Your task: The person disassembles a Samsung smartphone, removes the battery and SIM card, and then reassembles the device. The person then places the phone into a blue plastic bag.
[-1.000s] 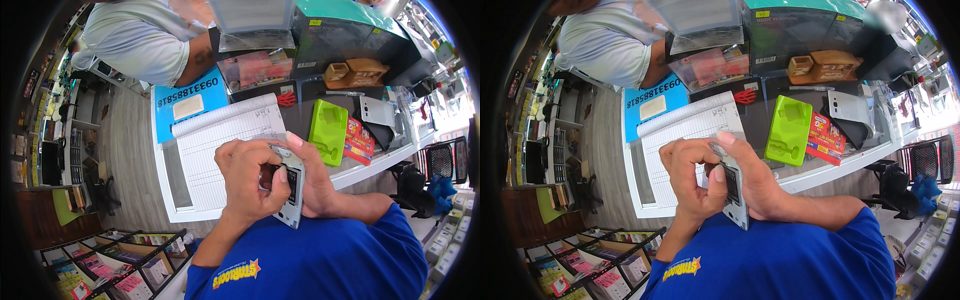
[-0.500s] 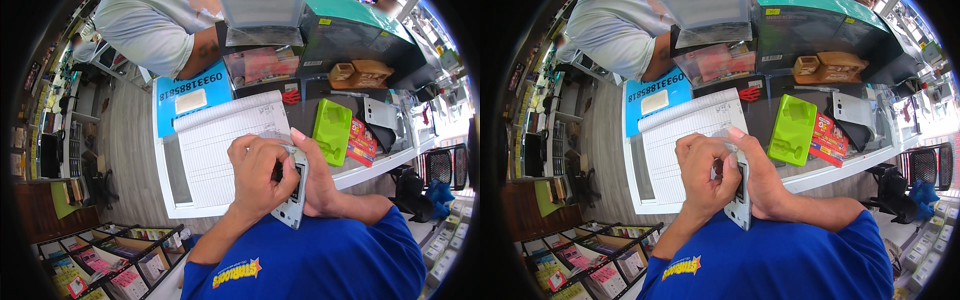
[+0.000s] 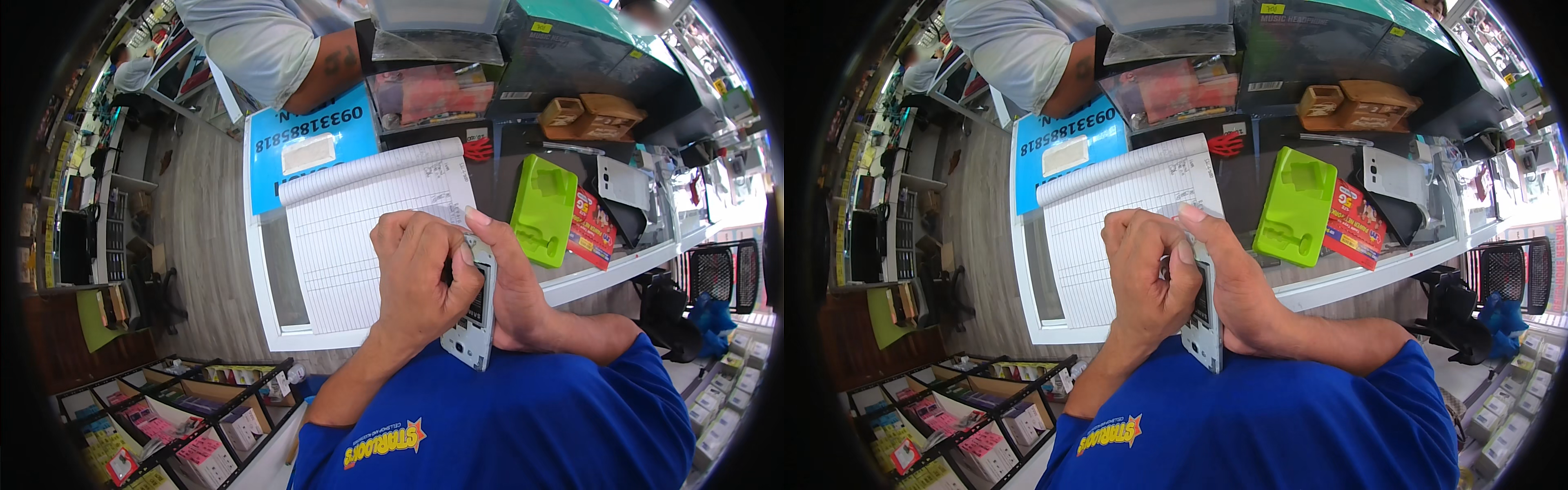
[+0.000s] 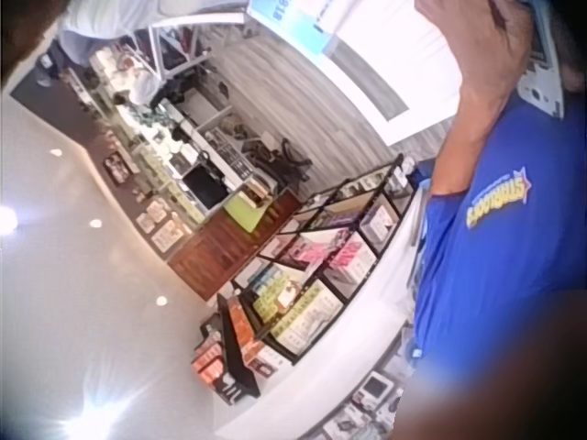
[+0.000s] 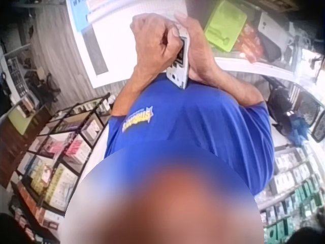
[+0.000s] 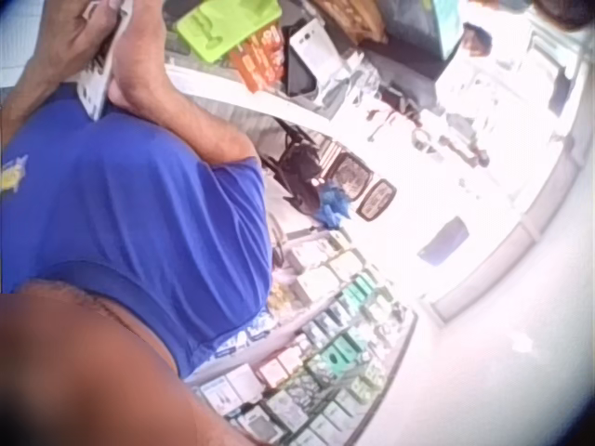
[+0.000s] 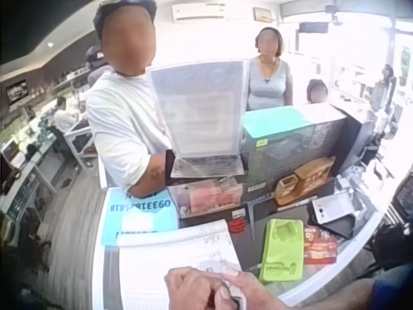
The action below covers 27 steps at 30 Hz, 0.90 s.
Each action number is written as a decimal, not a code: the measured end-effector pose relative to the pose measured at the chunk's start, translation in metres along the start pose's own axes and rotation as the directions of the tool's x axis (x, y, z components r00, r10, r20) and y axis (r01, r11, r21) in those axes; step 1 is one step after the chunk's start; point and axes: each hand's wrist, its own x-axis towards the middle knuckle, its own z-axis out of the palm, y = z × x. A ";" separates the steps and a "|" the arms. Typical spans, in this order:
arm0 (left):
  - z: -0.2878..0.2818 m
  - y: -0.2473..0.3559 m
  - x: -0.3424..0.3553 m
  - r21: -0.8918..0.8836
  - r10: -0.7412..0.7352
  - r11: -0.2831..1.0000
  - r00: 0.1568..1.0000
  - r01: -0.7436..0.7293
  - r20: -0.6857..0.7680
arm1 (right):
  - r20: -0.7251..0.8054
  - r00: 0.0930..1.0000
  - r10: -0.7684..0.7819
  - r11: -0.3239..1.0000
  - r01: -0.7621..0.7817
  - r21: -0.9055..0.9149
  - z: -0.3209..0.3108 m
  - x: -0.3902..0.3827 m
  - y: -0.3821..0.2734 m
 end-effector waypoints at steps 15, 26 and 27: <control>-0.018 0.003 0.003 -0.124 0.039 0.991 0.996 -0.050 -0.082 | 0.046 0.995 -0.091 0.996 0.090 0.024 0.004 -0.001 -0.010; -0.042 0.008 -0.008 -0.756 -0.409 0.446 0.860 0.480 0.304 | 0.315 0.925 -0.213 0.964 0.251 -0.087 0.014 0.000 -0.022; -0.041 0.010 -0.009 -0.757 -0.405 0.437 0.858 0.485 0.316 | 0.337 0.915 -0.221 0.965 0.255 -0.060 0.015 -0.001 -0.023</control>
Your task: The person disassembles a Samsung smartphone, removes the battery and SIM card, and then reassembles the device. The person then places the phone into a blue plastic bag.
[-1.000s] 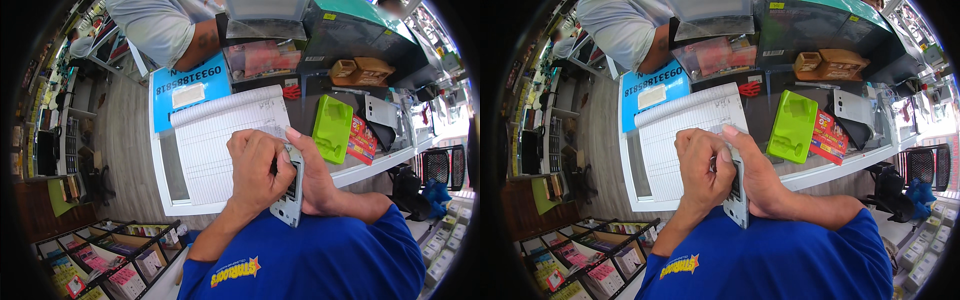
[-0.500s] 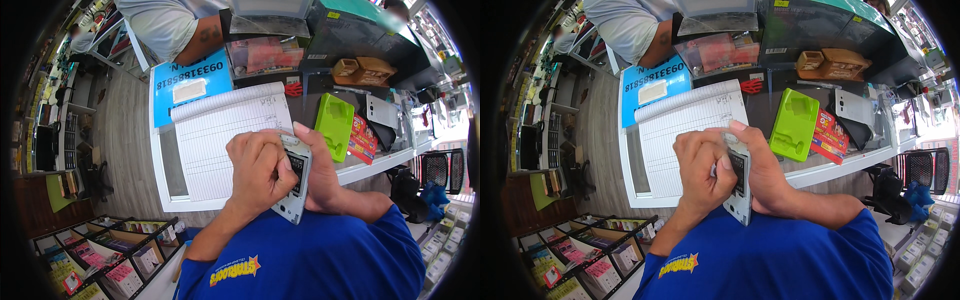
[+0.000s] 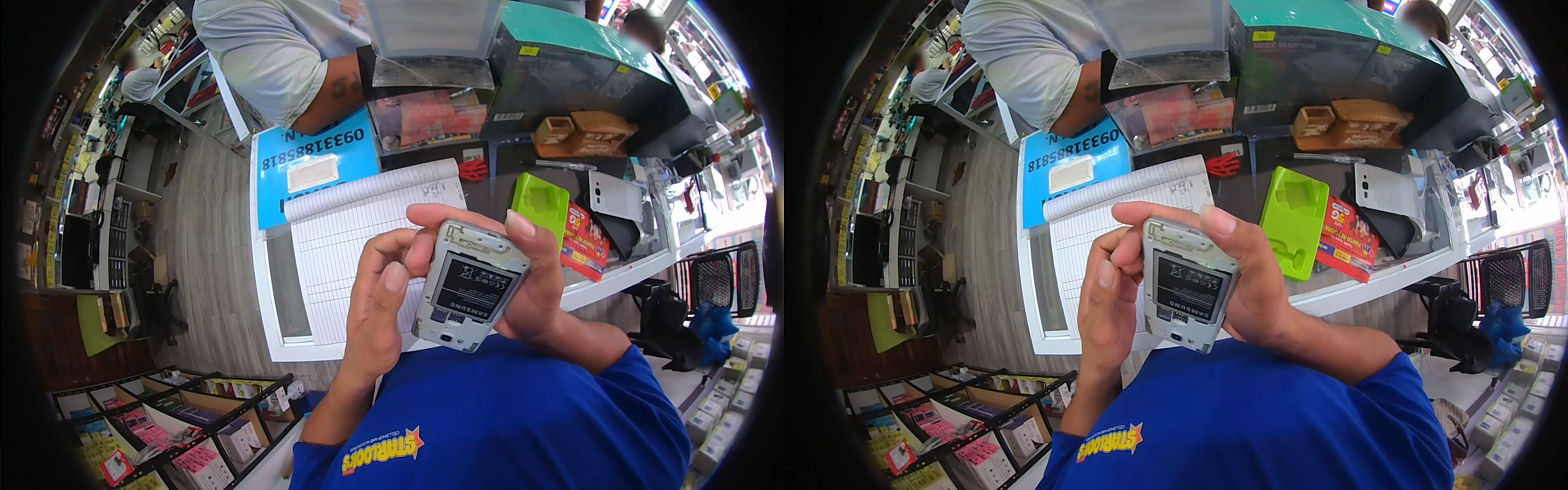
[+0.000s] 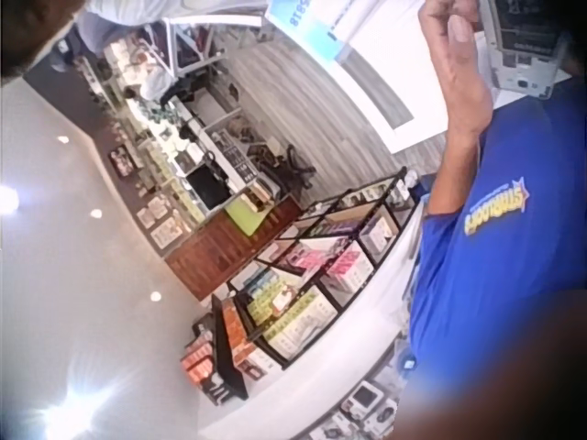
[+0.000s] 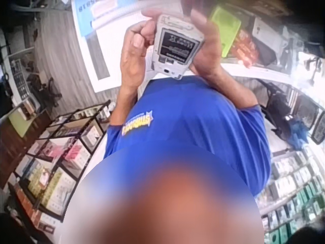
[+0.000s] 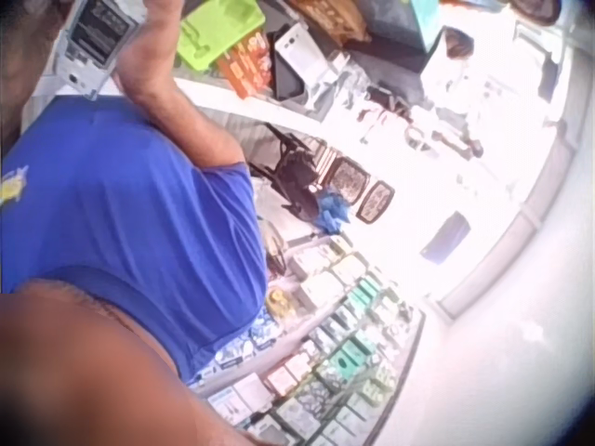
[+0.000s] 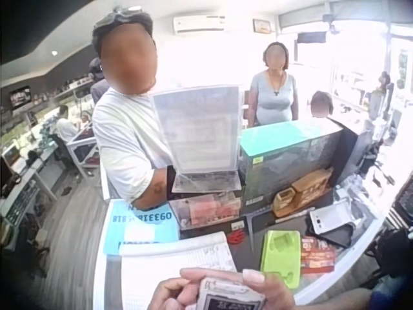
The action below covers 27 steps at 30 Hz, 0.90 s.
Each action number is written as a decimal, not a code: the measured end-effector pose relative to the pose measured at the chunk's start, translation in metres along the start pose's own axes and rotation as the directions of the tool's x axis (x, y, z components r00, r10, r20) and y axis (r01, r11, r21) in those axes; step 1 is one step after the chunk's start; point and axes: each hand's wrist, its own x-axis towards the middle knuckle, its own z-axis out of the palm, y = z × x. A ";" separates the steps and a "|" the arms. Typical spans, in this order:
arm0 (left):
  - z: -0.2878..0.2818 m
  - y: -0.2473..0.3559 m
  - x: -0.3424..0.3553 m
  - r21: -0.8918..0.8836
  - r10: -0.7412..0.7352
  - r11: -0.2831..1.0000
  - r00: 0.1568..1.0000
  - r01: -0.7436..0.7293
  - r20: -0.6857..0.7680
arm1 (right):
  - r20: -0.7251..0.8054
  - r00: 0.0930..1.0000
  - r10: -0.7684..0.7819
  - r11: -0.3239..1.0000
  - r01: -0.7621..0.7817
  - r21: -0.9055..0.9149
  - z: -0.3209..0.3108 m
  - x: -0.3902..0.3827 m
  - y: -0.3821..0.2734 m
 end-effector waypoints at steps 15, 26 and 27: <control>-0.004 -0.015 0.002 -0.140 -0.115 0.987 0.957 0.080 -0.266 | -0.139 0.939 -0.314 0.871 0.226 -0.437 -0.027 0.041 0.022; -0.108 0.020 0.058 0.023 -0.091 0.994 0.920 0.108 -0.382 | -0.115 0.972 -0.206 0.797 0.098 -0.596 -0.041 0.017 0.018; -0.115 0.023 0.062 0.034 -0.096 0.993 0.926 0.116 -0.365 | -0.130 0.975 -0.179 0.793 0.065 -0.606 -0.041 0.016 0.019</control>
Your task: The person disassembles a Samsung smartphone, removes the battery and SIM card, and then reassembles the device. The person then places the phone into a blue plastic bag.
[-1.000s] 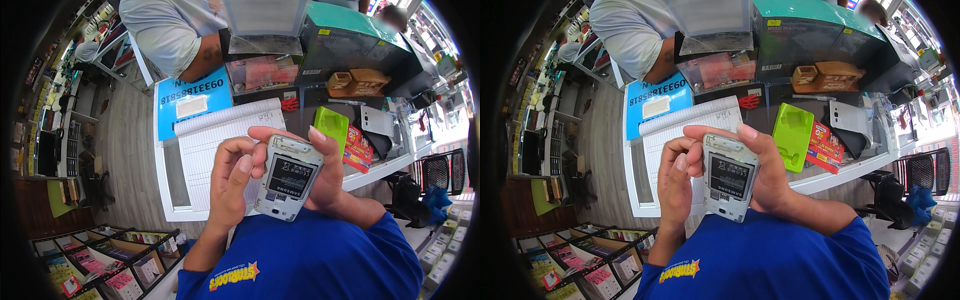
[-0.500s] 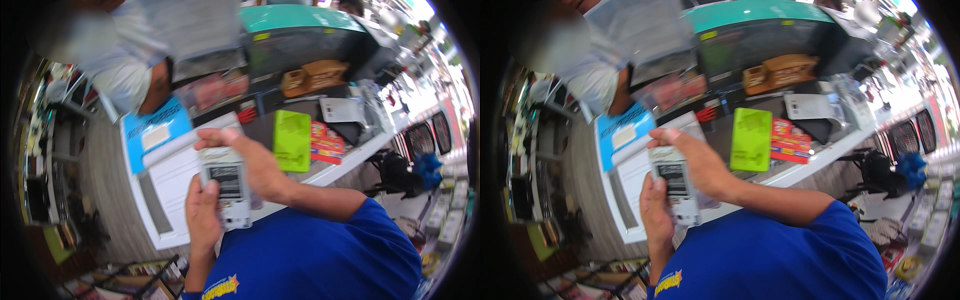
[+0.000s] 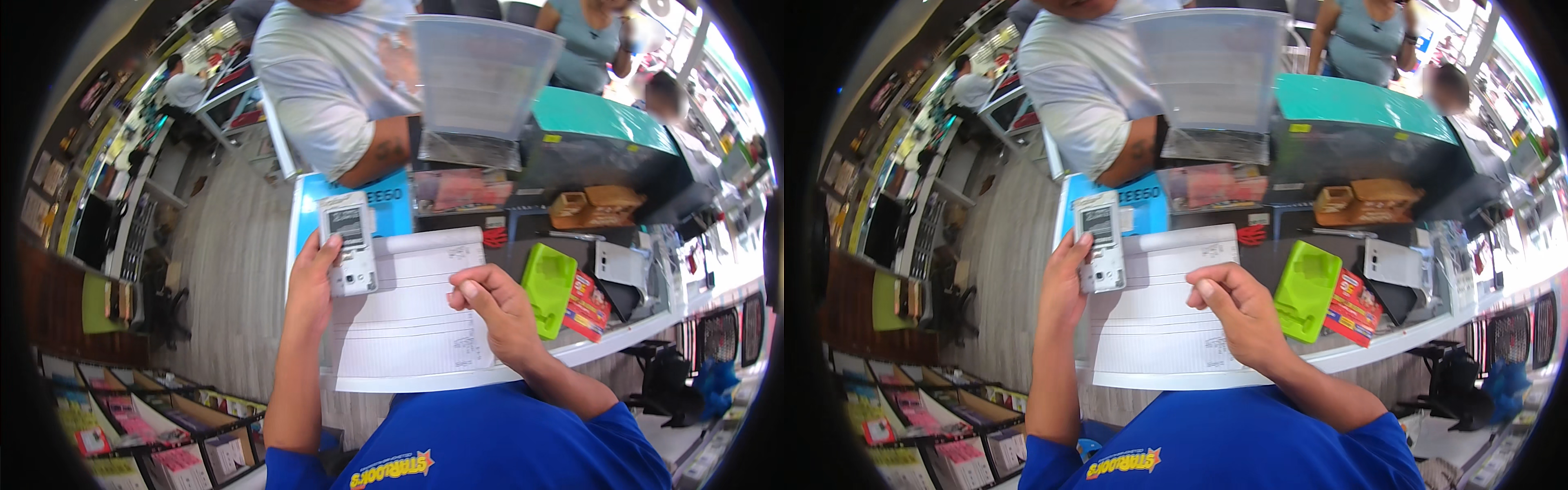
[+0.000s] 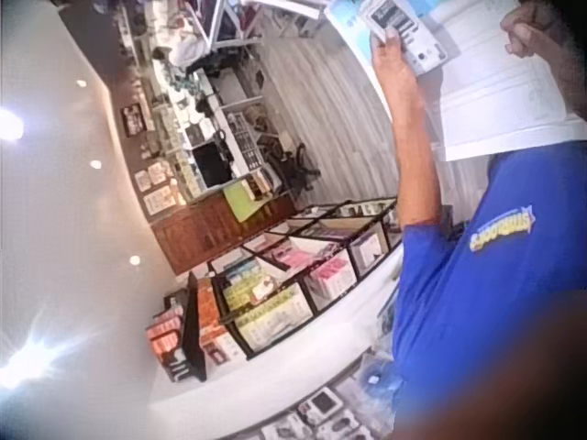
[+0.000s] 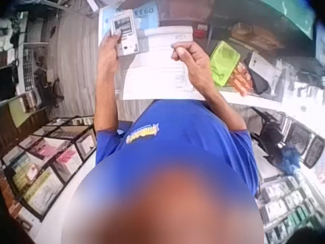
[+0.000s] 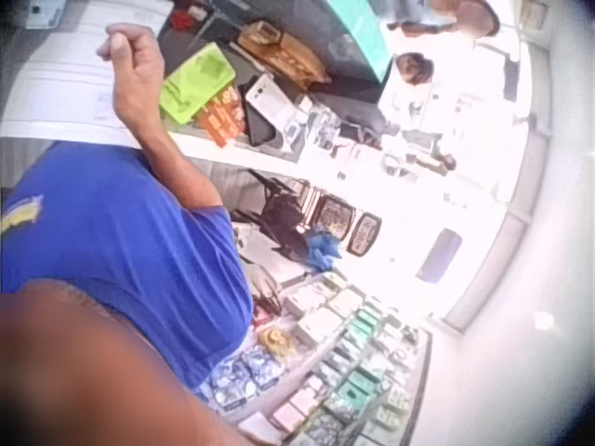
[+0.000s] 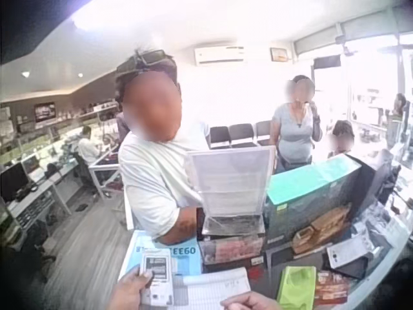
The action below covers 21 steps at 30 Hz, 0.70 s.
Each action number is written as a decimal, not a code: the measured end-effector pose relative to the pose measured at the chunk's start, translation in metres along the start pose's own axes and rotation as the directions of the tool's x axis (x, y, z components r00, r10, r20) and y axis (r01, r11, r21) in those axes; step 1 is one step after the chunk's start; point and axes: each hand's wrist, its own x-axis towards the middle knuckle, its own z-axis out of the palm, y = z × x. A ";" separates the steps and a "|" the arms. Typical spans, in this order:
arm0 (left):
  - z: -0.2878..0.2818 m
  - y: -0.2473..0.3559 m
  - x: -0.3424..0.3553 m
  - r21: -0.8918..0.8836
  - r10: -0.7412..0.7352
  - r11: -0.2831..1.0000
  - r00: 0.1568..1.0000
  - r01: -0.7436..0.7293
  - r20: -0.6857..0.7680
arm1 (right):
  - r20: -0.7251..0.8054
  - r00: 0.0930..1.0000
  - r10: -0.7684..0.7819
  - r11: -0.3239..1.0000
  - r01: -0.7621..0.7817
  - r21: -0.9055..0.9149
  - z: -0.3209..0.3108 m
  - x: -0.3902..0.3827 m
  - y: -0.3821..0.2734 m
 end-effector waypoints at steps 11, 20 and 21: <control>-0.001 -0.018 -0.002 0.397 0.112 0.910 0.993 -0.119 0.041 | 0.014 0.998 0.060 0.987 -0.057 -0.151 -0.001 0.011 -0.012; 0.002 -0.024 -0.017 0.902 0.386 0.384 0.922 -0.200 0.040 | 0.052 0.985 0.167 0.978 -0.172 0.117 0.001 0.023 -0.011; 0.003 -0.024 -0.019 0.897 0.409 0.388 0.912 -0.212 0.039 | 0.058 0.983 0.176 0.972 -0.183 0.146 0.001 0.023 -0.010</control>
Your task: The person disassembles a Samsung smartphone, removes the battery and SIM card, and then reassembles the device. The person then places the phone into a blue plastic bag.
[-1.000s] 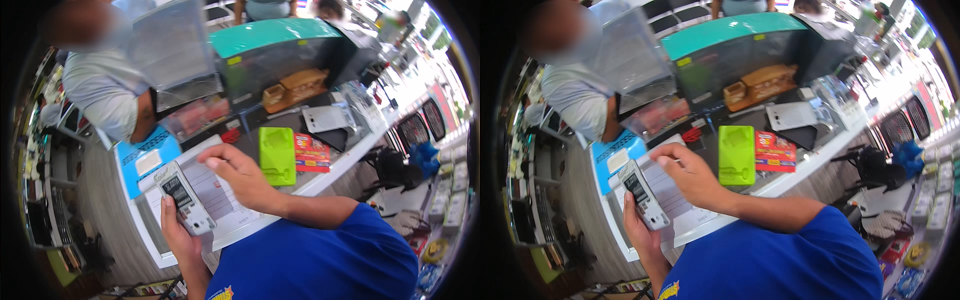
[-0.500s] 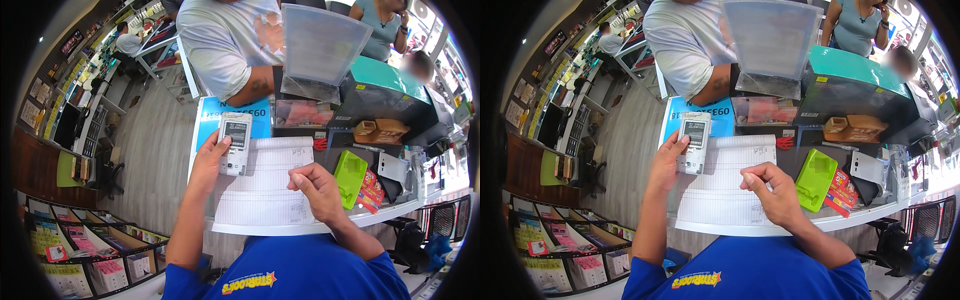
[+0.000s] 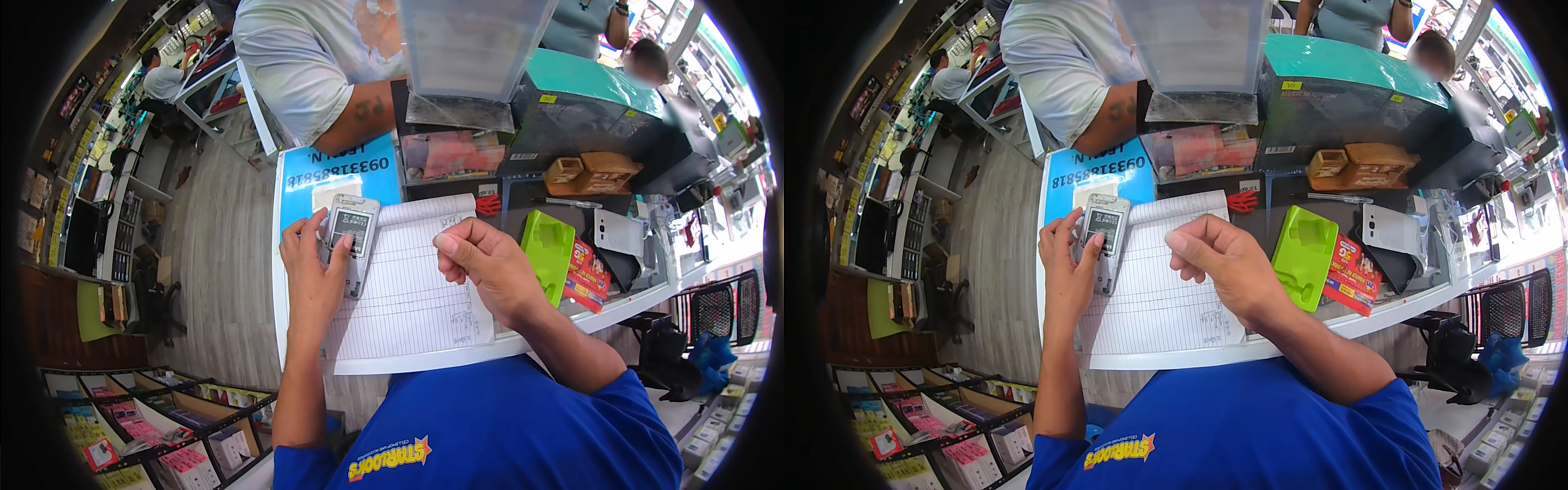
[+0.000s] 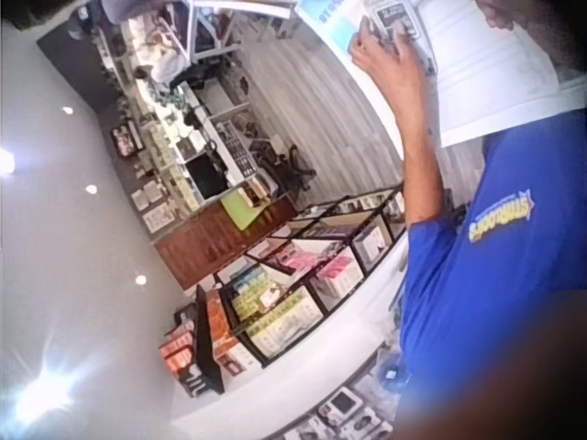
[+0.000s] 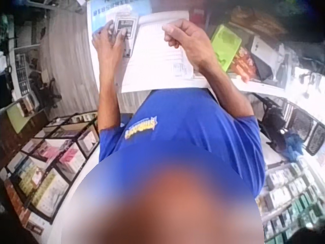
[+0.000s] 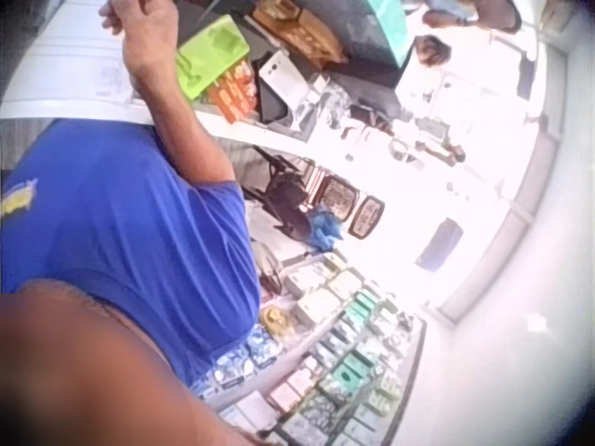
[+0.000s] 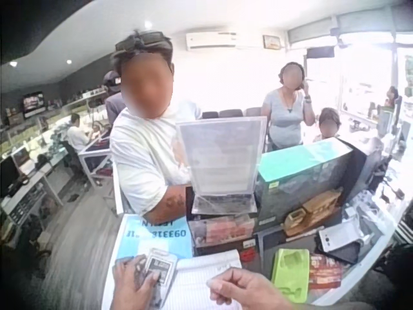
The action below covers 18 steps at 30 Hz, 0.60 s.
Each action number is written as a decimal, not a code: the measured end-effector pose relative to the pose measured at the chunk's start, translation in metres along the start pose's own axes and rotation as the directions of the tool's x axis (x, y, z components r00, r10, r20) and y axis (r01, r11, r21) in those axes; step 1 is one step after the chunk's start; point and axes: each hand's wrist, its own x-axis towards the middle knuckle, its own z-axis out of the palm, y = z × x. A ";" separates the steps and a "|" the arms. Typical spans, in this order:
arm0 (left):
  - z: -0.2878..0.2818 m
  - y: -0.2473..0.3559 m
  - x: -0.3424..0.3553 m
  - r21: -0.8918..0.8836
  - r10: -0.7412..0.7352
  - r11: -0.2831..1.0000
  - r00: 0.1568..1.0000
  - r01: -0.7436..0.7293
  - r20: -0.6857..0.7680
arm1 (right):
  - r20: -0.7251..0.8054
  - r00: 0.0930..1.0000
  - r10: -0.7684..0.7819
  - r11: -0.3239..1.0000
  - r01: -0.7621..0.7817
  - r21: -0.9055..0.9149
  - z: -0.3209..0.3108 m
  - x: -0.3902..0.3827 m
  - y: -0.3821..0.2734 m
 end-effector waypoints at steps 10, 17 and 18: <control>-0.007 0.024 -0.025 -0.650 -0.064 0.760 0.994 -0.008 -0.088 | 0.095 0.995 -0.021 0.997 0.013 0.076 0.004 -0.004 0.002; -0.011 0.072 -0.042 -0.586 0.221 0.768 0.965 -0.260 -0.138 | 0.294 0.954 0.064 0.936 -0.159 0.313 0.012 -0.019 -0.009; -0.014 0.077 -0.041 -0.424 0.348 0.818 0.922 -0.387 -0.171 | 0.297 0.952 0.078 0.926 -0.180 0.331 0.013 -0.023 -0.011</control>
